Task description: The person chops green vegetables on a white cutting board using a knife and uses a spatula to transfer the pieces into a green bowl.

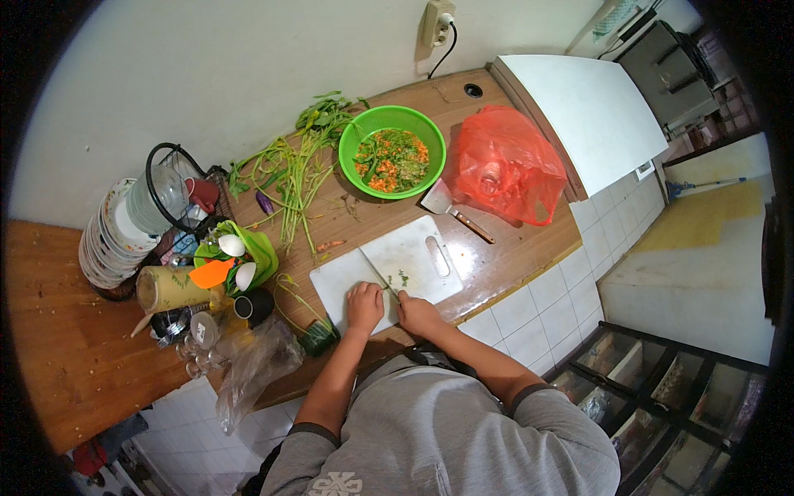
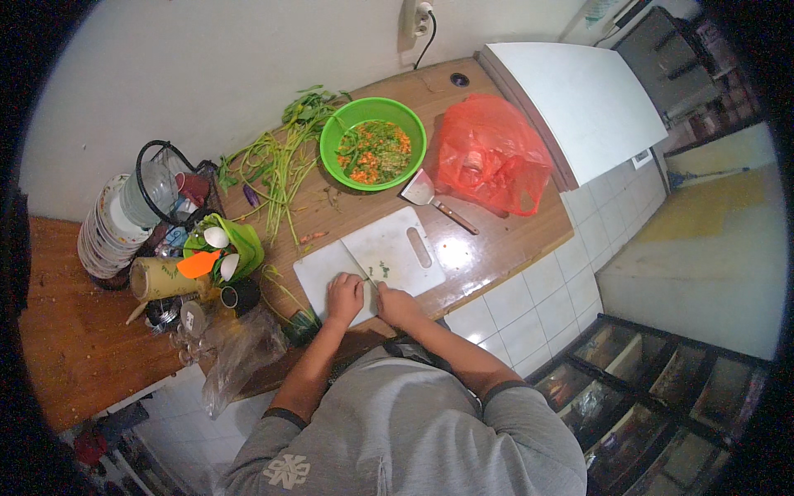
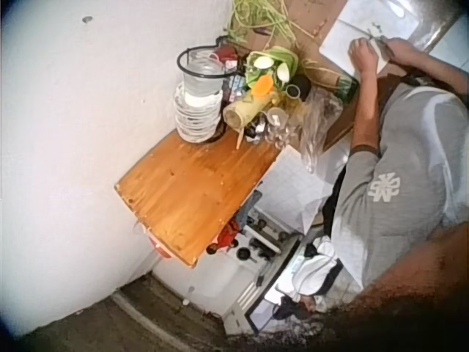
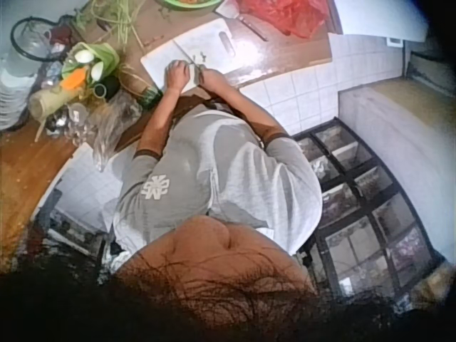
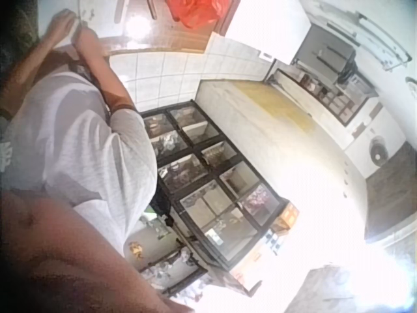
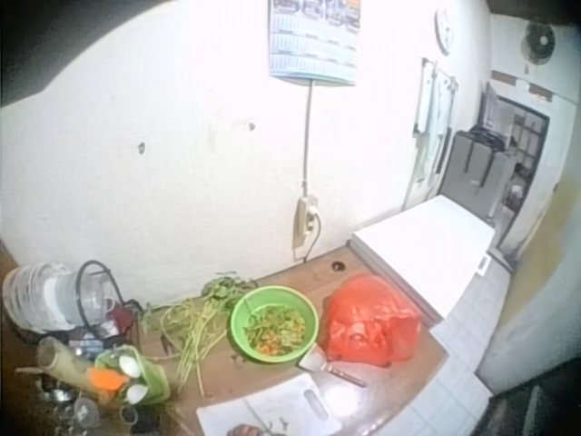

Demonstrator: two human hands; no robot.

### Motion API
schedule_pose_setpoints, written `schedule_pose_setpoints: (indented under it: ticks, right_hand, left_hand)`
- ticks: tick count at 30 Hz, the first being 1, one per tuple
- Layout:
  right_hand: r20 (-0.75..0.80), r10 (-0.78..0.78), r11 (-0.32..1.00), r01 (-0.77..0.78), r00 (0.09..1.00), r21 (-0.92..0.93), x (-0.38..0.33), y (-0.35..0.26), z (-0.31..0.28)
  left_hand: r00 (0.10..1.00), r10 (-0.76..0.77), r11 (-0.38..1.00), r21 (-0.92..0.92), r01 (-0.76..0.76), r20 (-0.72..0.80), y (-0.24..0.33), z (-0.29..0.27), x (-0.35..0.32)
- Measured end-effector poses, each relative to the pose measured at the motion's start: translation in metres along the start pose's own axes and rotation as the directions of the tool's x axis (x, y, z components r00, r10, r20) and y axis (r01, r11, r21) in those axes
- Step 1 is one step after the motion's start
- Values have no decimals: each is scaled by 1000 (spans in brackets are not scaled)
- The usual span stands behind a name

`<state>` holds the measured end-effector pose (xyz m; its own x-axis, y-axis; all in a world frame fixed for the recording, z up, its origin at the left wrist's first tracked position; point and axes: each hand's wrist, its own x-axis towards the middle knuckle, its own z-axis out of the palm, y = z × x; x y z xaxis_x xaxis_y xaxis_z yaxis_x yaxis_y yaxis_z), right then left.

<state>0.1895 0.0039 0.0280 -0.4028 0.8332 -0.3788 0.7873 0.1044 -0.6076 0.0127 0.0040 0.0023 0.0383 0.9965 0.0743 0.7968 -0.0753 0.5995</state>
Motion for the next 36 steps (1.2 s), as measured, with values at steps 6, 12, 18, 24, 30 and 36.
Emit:
schedule_pose_setpoints:
  ticks: [6,12,18,24,30,36]
  right_hand:
    - [17,-4,1000,5,1000,-20,7,-2,1]
    - [29,7,997,-5,1000,-72,16,-11,-2]
    - [54,6,998,-2,999,-66,17,-16,-9]
    - [64,21,995,-15,998,-102,14,-21,-5]
    - [55,39,995,-33,998,-94,30,-22,1]
    - [76,51,995,-44,996,-85,26,-26,-6]
  left_hand:
    - [999,-21,1000,-13,21,28,-1,0,1]
    - [999,-4,1000,3,3,46,-5,2,2]
    - [1000,7,1000,26,-8,29,-6,4,2]
    - [999,-7,1000,28,6,51,-6,6,3]
    - [998,0,998,66,-4,62,-8,7,2]
    - [998,-8,998,56,4,68,-8,7,2]
